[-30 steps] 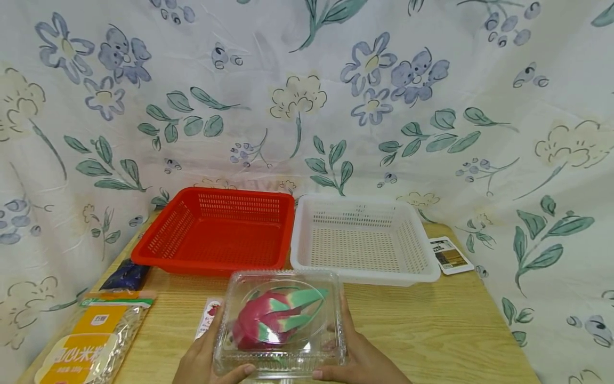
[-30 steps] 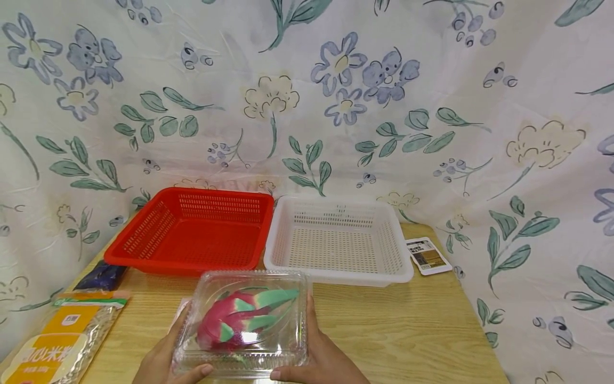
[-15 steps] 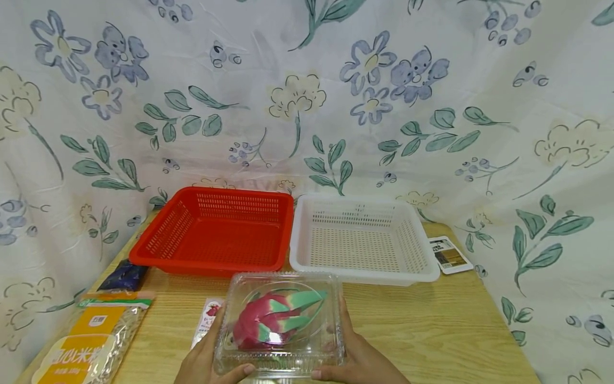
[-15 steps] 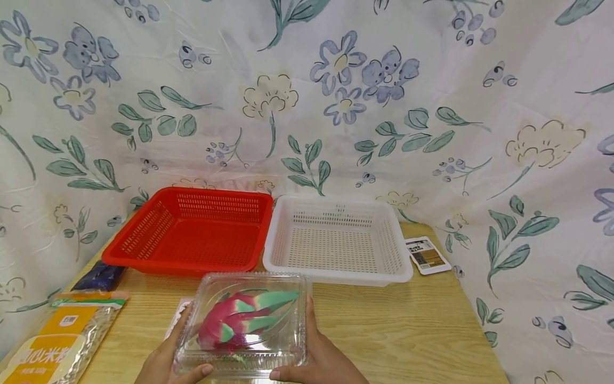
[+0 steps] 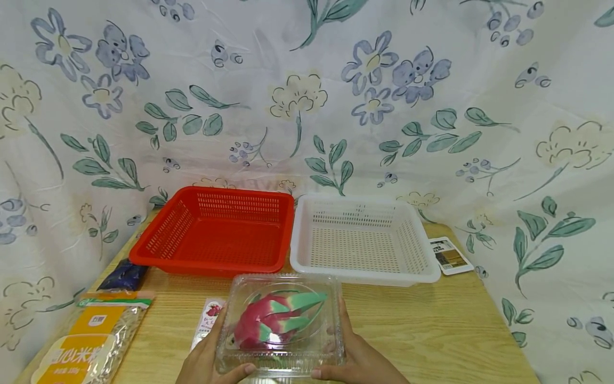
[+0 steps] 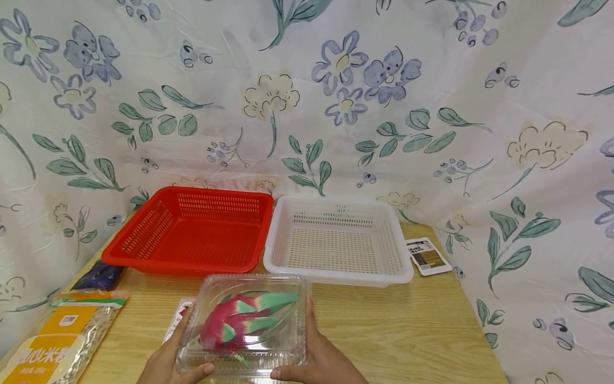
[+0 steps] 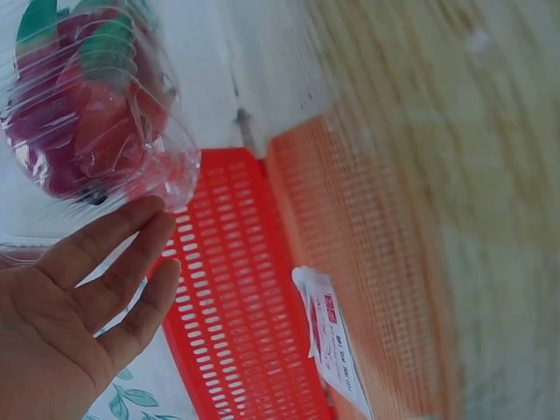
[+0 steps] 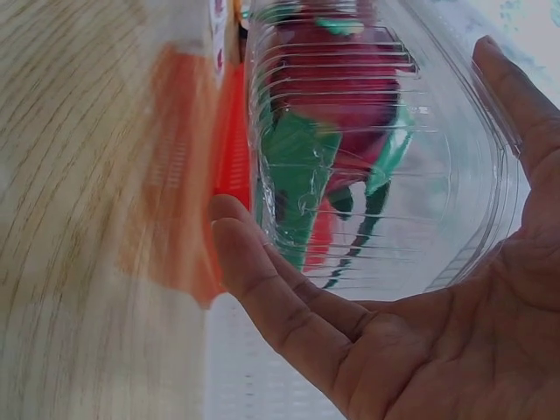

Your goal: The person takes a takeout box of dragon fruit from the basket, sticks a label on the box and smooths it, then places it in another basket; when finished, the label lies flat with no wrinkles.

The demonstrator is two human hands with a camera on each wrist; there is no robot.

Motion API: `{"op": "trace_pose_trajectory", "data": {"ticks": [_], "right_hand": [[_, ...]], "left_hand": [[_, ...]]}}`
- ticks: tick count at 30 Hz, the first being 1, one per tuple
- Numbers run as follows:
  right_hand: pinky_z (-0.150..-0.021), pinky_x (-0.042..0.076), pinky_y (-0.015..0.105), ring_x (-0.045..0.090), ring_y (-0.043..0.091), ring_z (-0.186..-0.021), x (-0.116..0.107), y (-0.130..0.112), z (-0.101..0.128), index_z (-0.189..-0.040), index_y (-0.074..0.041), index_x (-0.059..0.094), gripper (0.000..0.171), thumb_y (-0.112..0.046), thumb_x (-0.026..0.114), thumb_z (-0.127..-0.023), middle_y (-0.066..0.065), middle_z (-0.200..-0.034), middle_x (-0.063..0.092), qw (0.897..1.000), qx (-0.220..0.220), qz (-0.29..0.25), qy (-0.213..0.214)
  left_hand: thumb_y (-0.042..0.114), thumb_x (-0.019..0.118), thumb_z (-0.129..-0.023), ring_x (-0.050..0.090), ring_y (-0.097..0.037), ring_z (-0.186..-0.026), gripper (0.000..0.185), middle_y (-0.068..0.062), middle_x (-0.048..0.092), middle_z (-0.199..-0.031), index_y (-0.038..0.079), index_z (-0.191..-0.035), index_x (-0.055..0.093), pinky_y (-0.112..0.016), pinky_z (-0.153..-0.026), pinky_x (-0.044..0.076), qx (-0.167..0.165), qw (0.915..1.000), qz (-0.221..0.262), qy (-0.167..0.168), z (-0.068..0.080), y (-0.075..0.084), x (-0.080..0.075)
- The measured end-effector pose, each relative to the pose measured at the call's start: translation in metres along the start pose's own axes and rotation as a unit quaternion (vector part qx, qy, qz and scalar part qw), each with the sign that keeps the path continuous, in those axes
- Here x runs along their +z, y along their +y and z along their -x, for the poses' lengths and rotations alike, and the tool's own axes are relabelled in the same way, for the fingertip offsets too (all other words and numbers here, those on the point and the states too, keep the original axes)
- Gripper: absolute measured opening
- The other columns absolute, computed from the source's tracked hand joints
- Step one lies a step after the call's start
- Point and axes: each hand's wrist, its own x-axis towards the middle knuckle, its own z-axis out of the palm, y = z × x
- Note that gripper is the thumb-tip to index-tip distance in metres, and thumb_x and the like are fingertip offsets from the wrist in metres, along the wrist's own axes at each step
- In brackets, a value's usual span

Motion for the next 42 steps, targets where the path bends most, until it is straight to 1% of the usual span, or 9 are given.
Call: {"op": "trace_pose_trajectory", "data": {"ticks": [6,12,16,21,24,27,31,37,42], "right_hand": [[-0.1,0.05,0.029,0.062,0.021,-0.119,-0.001,0.004,-0.001,-0.145,-0.05,-0.032,0.126,-0.02,0.077,-0.088,0.017,-0.158,0.031,1.0,-0.007,-0.004,-0.001],[-0.098,0.051,0.027,0.063,0.019,-0.118,-0.004,0.009,-0.003,-0.145,-0.045,-0.035,0.126,-0.022,0.075,-0.089,0.021,-0.154,0.035,1.0,-0.016,-0.001,-0.014],[-0.098,0.049,0.023,0.064,0.017,-0.117,-0.006,0.009,-0.004,-0.145,-0.041,-0.037,0.127,-0.023,0.075,-0.09,0.02,-0.155,0.036,1.0,-0.018,0.017,-0.014],[-0.097,0.049,0.02,0.065,0.018,-0.116,-0.007,0.009,-0.004,-0.145,-0.037,-0.039,0.128,-0.021,0.075,-0.09,0.021,-0.155,0.037,1.0,-0.022,0.01,-0.018],[-0.096,0.048,0.018,0.065,0.017,-0.115,-0.008,0.01,-0.004,-0.145,-0.035,-0.04,0.127,-0.021,0.074,-0.091,0.021,-0.154,0.038,0.999,-0.025,0.013,-0.022],[-0.095,0.048,0.018,0.065,0.016,-0.115,-0.009,0.01,-0.004,-0.146,-0.034,-0.04,0.126,-0.022,0.073,-0.091,0.02,-0.153,0.04,0.999,-0.022,0.019,-0.022],[-0.095,0.05,0.02,0.065,0.019,-0.115,-0.009,0.013,-0.004,-0.146,-0.035,-0.038,0.125,-0.021,0.073,-0.092,0.019,-0.152,0.041,1.0,-0.014,0.003,-0.022],[-0.095,0.052,0.025,0.065,0.023,-0.115,-0.01,0.016,-0.005,-0.147,-0.034,-0.037,0.123,-0.02,0.072,-0.092,0.021,-0.149,0.045,0.999,-0.014,-0.03,-0.025],[-0.094,0.052,0.026,0.066,0.023,-0.114,-0.011,0.018,-0.005,-0.147,-0.031,-0.038,0.122,-0.02,0.071,-0.093,0.022,-0.147,0.047,0.999,-0.013,-0.028,-0.027]], "left_hand": [[0.057,0.079,-0.072,0.061,-0.043,-0.112,0.117,-0.026,0.059,-0.131,0.017,-0.16,0.012,-0.065,-0.083,0.051,-0.021,0.9997,0.0,-0.012,-0.002,0.003,0.001],[0.06,0.078,-0.072,0.059,-0.046,-0.116,0.118,-0.029,0.055,-0.135,0.019,-0.16,0.011,-0.066,-0.085,0.049,-0.027,0.9996,0.003,-0.014,-0.003,0.005,0.0],[0.063,0.076,-0.073,0.056,-0.05,-0.118,0.119,-0.03,0.051,-0.141,0.021,-0.161,0.008,-0.069,-0.088,0.047,-0.052,0.9979,0.005,-0.039,-0.005,0.006,0.0],[0.066,0.073,-0.074,0.054,-0.052,-0.119,0.119,-0.029,0.049,-0.143,0.022,-0.161,0.005,-0.071,-0.088,0.046,-0.076,0.9952,0.004,-0.062,-0.008,0.007,0.002],[0.065,0.073,-0.074,0.055,-0.052,-0.118,0.119,-0.029,0.051,-0.142,0.022,-0.161,0.005,-0.071,-0.088,0.046,-0.068,0.9959,0.005,-0.058,-0.008,0.007,0.002],[0.063,0.074,-0.073,0.057,-0.051,-0.117,0.118,-0.028,0.053,-0.139,0.019,-0.161,0.008,-0.071,-0.088,0.046,-0.048,0.9977,0.013,-0.046,-0.007,0.007,0.003],[0.061,0.075,-0.073,0.059,-0.051,-0.114,0.116,-0.026,0.057,-0.136,0.017,-0.16,0.011,-0.071,-0.086,0.047,-0.029,0.9988,0.021,-0.035,-0.006,0.006,0.004],[0.059,0.075,-0.075,0.061,-0.053,-0.109,0.113,-0.03,0.057,-0.135,0.015,-0.16,0.013,-0.071,-0.081,0.048,-0.03,0.9983,0.024,-0.043,-0.008,0.004,0.007],[0.055,0.076,-0.076,0.065,-0.048,-0.1,0.111,-0.032,0.057,-0.132,0.017,-0.159,0.012,-0.067,-0.075,0.051,-0.037,0.997,0.038,-0.056,-0.01,0.002,0.009]]}}
